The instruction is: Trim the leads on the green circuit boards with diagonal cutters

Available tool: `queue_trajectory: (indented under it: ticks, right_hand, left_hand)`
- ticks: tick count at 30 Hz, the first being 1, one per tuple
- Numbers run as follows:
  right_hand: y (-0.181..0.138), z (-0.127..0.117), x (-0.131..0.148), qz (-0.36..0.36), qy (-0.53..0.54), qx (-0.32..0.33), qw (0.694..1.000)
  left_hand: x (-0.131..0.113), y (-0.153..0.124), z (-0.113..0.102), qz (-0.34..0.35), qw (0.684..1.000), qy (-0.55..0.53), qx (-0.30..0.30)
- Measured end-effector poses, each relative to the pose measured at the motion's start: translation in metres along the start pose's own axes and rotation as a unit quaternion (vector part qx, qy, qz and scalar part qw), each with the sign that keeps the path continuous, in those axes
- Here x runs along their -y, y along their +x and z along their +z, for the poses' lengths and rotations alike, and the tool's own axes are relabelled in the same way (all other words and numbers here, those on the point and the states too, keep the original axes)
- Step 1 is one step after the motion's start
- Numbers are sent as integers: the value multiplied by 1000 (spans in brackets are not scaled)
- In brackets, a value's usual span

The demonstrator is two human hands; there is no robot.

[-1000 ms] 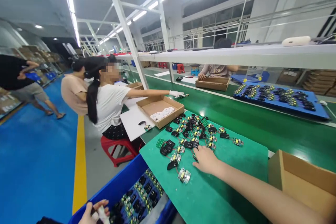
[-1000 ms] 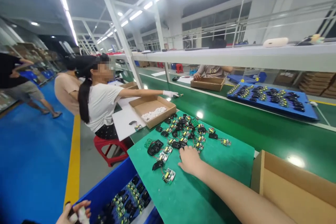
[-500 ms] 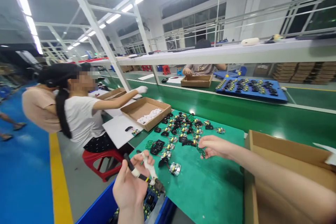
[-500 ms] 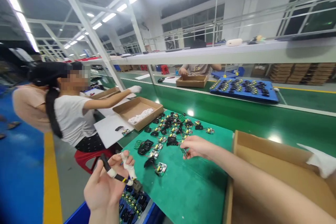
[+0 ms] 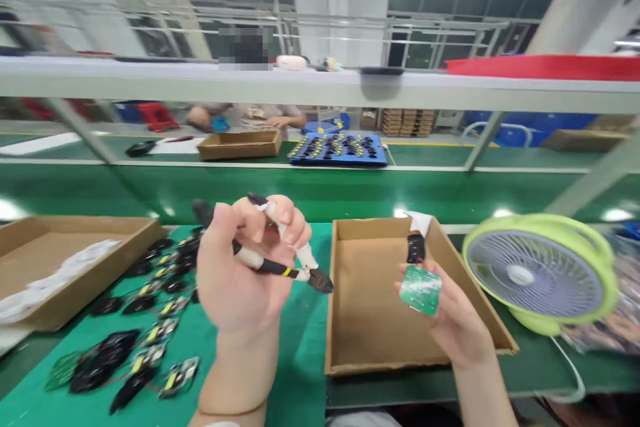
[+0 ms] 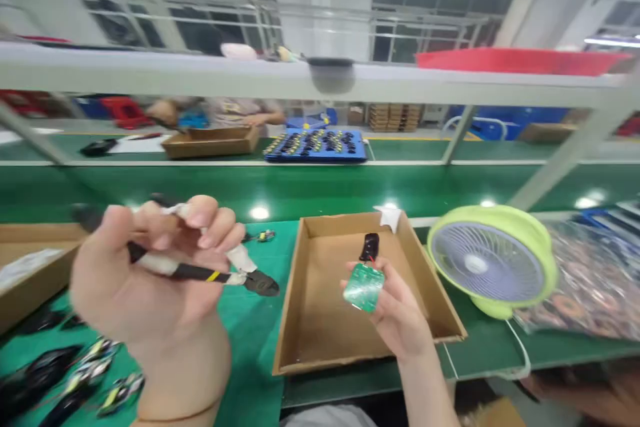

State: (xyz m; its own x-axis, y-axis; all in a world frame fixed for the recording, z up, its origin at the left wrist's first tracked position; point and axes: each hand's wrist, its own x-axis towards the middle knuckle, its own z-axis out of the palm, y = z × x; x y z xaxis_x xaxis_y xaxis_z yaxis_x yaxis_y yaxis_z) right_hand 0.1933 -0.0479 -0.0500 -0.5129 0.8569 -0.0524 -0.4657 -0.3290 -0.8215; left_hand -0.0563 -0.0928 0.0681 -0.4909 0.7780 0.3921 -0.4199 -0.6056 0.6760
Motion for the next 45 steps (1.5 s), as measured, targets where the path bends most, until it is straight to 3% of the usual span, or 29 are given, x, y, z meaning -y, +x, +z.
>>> queue_trajectory:
  ticks: [3, 6, 10, 12, 16, 23, 29, 34, 42, 45]
  right_hand:
    - [-3, -3, -14, -9, 24, -52, 998]
    - [-2, -4, -21, 4, 44, -84, 996]
    - [-6, -3, -28, 15, 81, -84, 993]
    - [-8, 0, -33, 6, 129, -71, 989]
    - [-8, 9, -43, -9, 194, -39, 980]
    - [-11, 24, -42, -14, 153, -34, 987]
    - [-12, 24, -45, 40, 114, -58, 991]
    - [-9, 21, -50, 57, 86, -57, 993]
    - [-8, 20, -52, 45, 82, -51, 994]
    - [-9, 23, -49, 61, 59, -64, 994]
  left_hand:
    - [14, -4, 11, -61, 997, -37, 0]
    - [28, -4, 5, -149, 984, -88, -42]
    - [46, 3, -9, -200, 965, -118, -122]
    - [53, 7, -13, -214, 960, -118, -134]
    - [64, 14, -14, -214, 960, -116, -136]
    - [70, 20, 2, -254, 939, -98, -213]
    - [75, 21, -7, -312, 929, -142, -137]
    - [81, 18, -3, -308, 933, -136, -125]
    - [85, 25, 5, -269, 943, -121, -153]
    - [87, 29, 6, -277, 933, -122, -194]
